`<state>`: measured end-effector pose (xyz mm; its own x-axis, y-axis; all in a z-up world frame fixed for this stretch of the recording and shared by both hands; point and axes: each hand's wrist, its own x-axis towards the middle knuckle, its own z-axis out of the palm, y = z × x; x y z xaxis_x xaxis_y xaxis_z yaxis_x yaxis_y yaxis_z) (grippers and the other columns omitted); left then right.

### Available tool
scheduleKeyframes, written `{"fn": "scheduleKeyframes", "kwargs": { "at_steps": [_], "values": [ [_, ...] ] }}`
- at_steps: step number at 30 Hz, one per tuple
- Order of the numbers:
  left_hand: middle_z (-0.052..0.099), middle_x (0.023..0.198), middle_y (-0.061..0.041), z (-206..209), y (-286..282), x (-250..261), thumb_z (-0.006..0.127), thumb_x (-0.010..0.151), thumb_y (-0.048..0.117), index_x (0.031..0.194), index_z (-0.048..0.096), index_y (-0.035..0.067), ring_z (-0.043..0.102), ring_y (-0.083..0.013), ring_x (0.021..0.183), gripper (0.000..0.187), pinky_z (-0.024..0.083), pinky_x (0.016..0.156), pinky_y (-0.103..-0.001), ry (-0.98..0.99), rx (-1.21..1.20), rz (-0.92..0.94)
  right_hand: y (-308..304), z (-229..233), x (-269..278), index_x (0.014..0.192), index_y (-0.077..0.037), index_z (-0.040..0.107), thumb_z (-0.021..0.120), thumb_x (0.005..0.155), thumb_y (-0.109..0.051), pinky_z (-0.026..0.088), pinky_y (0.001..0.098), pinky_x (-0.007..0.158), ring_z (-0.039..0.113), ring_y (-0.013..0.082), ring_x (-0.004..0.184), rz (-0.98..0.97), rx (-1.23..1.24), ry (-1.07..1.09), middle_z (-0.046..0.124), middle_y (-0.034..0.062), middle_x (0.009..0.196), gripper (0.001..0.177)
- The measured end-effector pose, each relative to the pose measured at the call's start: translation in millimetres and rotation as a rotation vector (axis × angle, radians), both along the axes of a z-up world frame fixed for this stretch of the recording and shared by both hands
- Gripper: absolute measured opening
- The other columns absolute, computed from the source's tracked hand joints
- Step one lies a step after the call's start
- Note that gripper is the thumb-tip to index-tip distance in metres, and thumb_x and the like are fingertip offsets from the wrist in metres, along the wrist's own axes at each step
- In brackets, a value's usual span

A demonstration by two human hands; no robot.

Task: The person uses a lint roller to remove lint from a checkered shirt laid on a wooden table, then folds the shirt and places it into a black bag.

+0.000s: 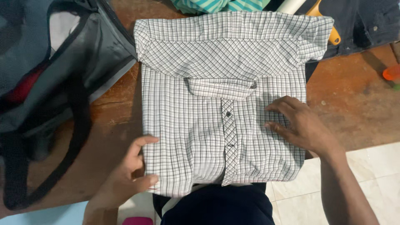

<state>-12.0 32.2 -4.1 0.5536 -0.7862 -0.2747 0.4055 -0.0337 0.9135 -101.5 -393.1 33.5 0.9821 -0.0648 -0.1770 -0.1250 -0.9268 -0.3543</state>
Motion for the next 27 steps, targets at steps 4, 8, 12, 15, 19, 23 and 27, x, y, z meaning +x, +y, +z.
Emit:
{"fn": "scheduleKeyframes", "kwargs": {
  "at_steps": [4,8,12,15,19,23,27],
  "values": [
    [0.058,0.118,-0.024,-8,9,-5,0.063,0.091,0.003,0.154,0.023,0.015,0.067,-0.0213,0.089,0.075,0.069,0.069,-0.04,0.235,0.042,-0.044,-2,-11,-1,0.119,-0.007,0.069,0.071,0.084,-0.035,0.055,0.0455,0.091,0.068,0.029,0.105,0.007,0.012,-0.045,0.069,0.0123,0.116,0.045],
    [0.056,0.116,-0.025,-7,13,-4,0.059,0.088,0.009,0.155,0.03,0.019,0.071,-0.0342,0.089,0.074,0.071,0.069,-0.04,0.092,0.624,-0.04,-5,-13,-4,0.12,-0.006,0.068,0.07,0.087,-0.034,0.056,0.0436,0.085,0.07,0.0286,0.099,-0.056,0.013,-0.053,0.069,0.013,0.116,0.043],
    [0.053,0.135,-0.02,1,19,1,0.067,0.091,0.024,0.148,0.032,0.022,0.06,-0.028,0.128,0.067,0.066,0.08,-0.044,-0.001,0.795,0.01,-6,-7,-21,0.117,-0.003,0.068,0.071,0.09,-0.037,0.056,0.0441,0.077,0.071,0.0312,0.086,-0.263,-0.134,-0.09,0.071,0.0157,0.108,0.044],
    [0.045,0.143,-0.022,1,11,3,0.067,0.09,0.026,0.147,0.033,0.021,0.05,-0.0346,0.14,0.066,0.062,0.089,-0.043,-0.052,0.856,0.053,-8,2,-40,0.11,-0.002,0.069,0.072,0.092,-0.044,0.057,0.0435,0.074,0.073,0.032,0.081,-0.517,-0.221,0.026,0.074,0.016,0.095,0.046],
    [0.046,0.127,-0.016,3,-10,6,0.071,0.099,0.024,0.153,0.037,0.021,0.053,-0.0306,0.103,0.064,0.056,0.072,-0.037,-0.385,0.952,-0.288,-13,7,-69,0.103,-0.004,0.071,0.077,0.088,-0.053,0.057,0.043,0.072,0.074,0.0301,0.078,-0.669,-0.134,0.297,0.076,0.0149,0.087,0.052],
    [0.056,0.069,-0.004,11,-21,8,0.067,0.095,0.026,0.145,0.049,0.029,0.042,-0.0132,0.053,0.053,0.04,0.055,-0.029,-0.114,1.037,-0.446,-7,-7,-95,0.092,-0.001,0.07,0.077,0.08,-0.047,0.056,0.0391,0.066,0.066,0.0267,0.076,-0.502,0.115,0.118,0.068,0.0134,0.086,0.048],
    [0.049,0.064,-0.004,8,-10,9,0.07,0.094,0.024,0.13,0.064,0.018,0.04,-0.011,0.054,0.037,0.038,0.055,-0.029,-0.073,0.856,-0.33,3,-27,-114,0.111,-0.001,0.064,0.064,0.092,-0.025,0.054,0.0366,0.075,0.065,0.0223,0.082,-0.663,0.738,-0.174,0.072,0.0113,0.091,0.031]
  ]
}}
